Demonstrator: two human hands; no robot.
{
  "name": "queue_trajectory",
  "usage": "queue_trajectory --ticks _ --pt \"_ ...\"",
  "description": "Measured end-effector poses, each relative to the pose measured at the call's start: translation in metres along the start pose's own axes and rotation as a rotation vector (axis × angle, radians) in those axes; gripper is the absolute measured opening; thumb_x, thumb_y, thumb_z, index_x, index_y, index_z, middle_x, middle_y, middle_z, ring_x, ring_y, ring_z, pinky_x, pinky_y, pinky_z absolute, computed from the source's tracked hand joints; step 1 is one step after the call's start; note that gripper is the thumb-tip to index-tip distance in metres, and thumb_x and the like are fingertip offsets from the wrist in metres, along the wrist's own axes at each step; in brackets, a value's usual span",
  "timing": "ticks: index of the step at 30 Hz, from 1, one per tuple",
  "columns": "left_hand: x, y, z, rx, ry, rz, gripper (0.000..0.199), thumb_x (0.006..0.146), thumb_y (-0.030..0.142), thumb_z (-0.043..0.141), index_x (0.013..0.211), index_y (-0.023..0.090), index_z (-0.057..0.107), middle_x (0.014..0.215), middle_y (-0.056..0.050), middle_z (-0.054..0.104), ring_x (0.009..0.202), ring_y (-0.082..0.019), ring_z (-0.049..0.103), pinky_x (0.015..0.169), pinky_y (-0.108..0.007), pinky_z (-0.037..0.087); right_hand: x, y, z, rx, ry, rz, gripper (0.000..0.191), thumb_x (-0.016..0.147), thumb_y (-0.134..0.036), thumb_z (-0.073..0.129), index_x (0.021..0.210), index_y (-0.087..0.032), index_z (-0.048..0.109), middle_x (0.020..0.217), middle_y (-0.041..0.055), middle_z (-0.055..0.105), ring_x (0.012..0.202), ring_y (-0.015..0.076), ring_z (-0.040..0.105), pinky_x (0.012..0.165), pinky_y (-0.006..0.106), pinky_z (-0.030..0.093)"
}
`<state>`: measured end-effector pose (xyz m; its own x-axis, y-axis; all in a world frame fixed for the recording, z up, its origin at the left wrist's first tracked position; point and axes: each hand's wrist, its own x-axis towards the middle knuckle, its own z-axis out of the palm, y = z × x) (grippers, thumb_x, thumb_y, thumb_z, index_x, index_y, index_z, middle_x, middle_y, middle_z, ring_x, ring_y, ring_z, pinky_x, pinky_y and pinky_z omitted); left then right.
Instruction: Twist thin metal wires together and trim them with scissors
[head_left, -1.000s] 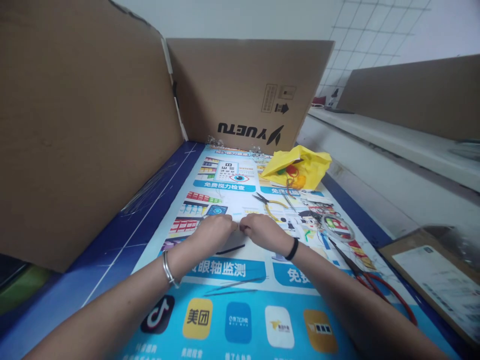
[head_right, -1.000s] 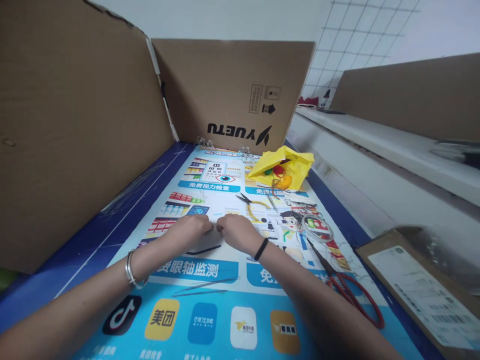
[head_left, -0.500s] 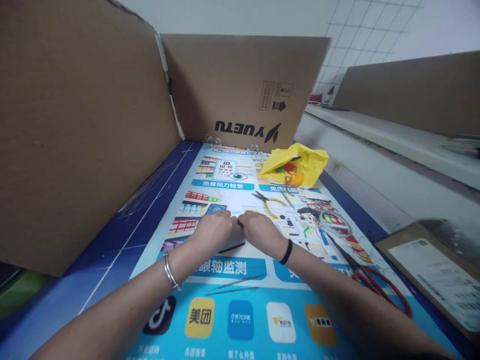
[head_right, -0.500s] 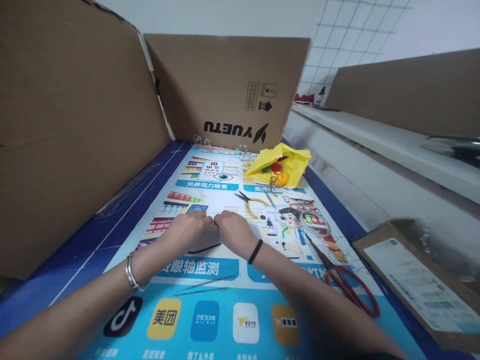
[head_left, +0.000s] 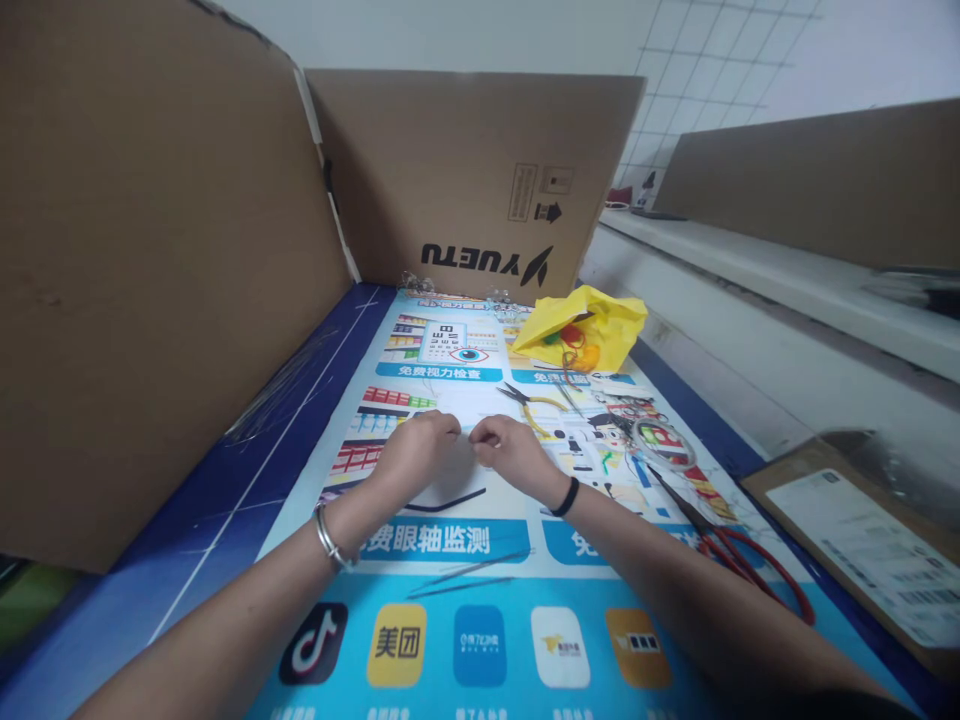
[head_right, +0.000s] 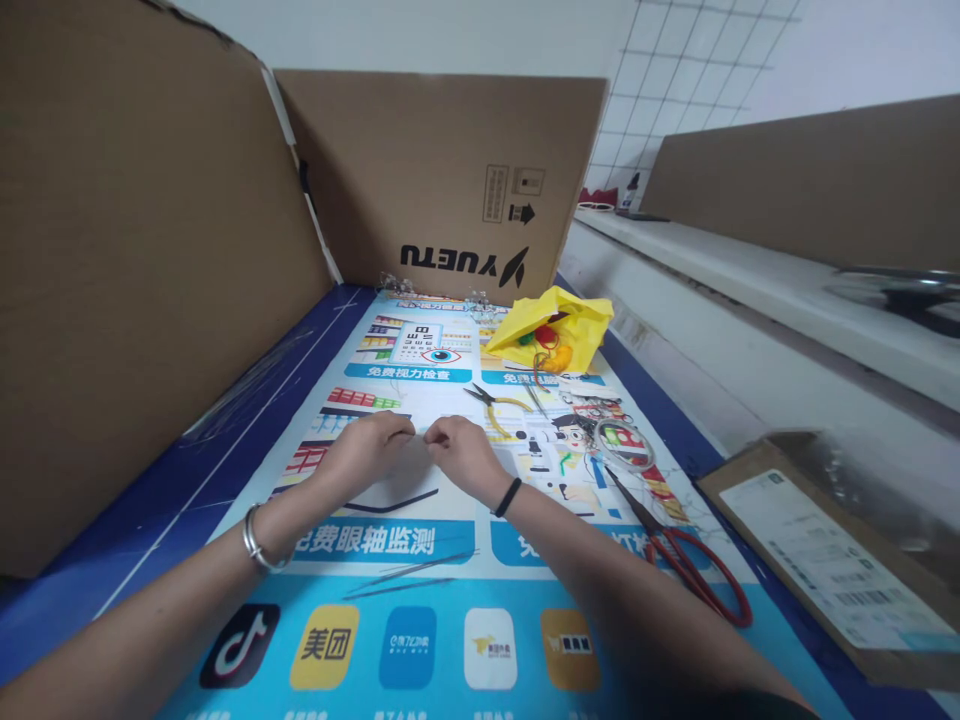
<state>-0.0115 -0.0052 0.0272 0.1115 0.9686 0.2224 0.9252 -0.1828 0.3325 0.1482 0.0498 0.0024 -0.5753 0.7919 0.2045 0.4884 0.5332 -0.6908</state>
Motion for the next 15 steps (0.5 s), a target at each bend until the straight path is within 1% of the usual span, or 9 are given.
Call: queue_trajectory --ticks 5,7,9,12,15 --pt "0.002 -0.002 0.001 -0.216 0.053 -0.039 0.024 0.076 0.015 0.042 0.078 0.019 0.066 0.080 -0.002 0.067 0.076 -0.016 0.058 0.068 -0.025 0.042 0.001 0.007 0.010 0.354 -0.004 0.152 0.007 0.066 -0.017 0.056 0.073 -0.016 0.057 0.067 -0.0023 0.056 0.057 0.0106 0.055 0.055 0.023 0.047" --pt "0.003 -0.003 0.003 -0.285 0.060 -0.080 0.022 0.074 0.017 0.044 0.076 0.020 0.066 0.078 -0.001 0.067 0.075 -0.016 0.058 0.066 -0.025 0.042 0.001 0.006 0.012 0.509 -0.006 0.210 0.009 0.065 -0.020 0.058 0.073 -0.016 0.056 0.065 -0.0029 0.055 0.054 0.0102 0.054 0.053 0.024 0.048" --pt "0.004 -0.005 0.005 -0.357 0.048 -0.137 0.020 0.072 0.018 0.046 0.074 0.020 0.066 0.074 0.000 0.067 0.071 -0.015 0.058 0.063 -0.024 0.042 0.000 0.005 0.014 0.625 0.007 0.239 0.012 0.065 -0.023 0.060 0.073 -0.016 0.055 0.065 -0.0032 0.054 0.053 0.0097 0.053 0.054 0.025 0.049" --pt "0.005 -0.006 0.010 -0.473 0.038 -0.210 0.018 0.071 0.020 0.047 0.074 0.020 0.065 0.065 0.001 0.065 0.063 -0.014 0.057 0.057 -0.023 0.041 -0.002 0.003 0.016 0.715 0.026 0.255 0.016 0.063 -0.026 0.062 0.072 -0.016 0.054 0.065 -0.0031 0.054 0.053 0.0091 0.053 0.055 0.026 0.049" --pt "0.005 -0.008 0.016 -0.583 0.057 -0.260 0.016 0.070 0.023 0.049 0.074 0.019 0.064 0.060 0.002 0.062 0.056 -0.012 0.056 0.054 -0.022 0.041 -0.002 0.004 0.017 0.758 0.030 0.253 0.017 0.063 -0.027 0.064 0.071 -0.016 0.054 0.066 -0.0029 0.053 0.055 0.0092 0.053 0.056 0.025 0.049"
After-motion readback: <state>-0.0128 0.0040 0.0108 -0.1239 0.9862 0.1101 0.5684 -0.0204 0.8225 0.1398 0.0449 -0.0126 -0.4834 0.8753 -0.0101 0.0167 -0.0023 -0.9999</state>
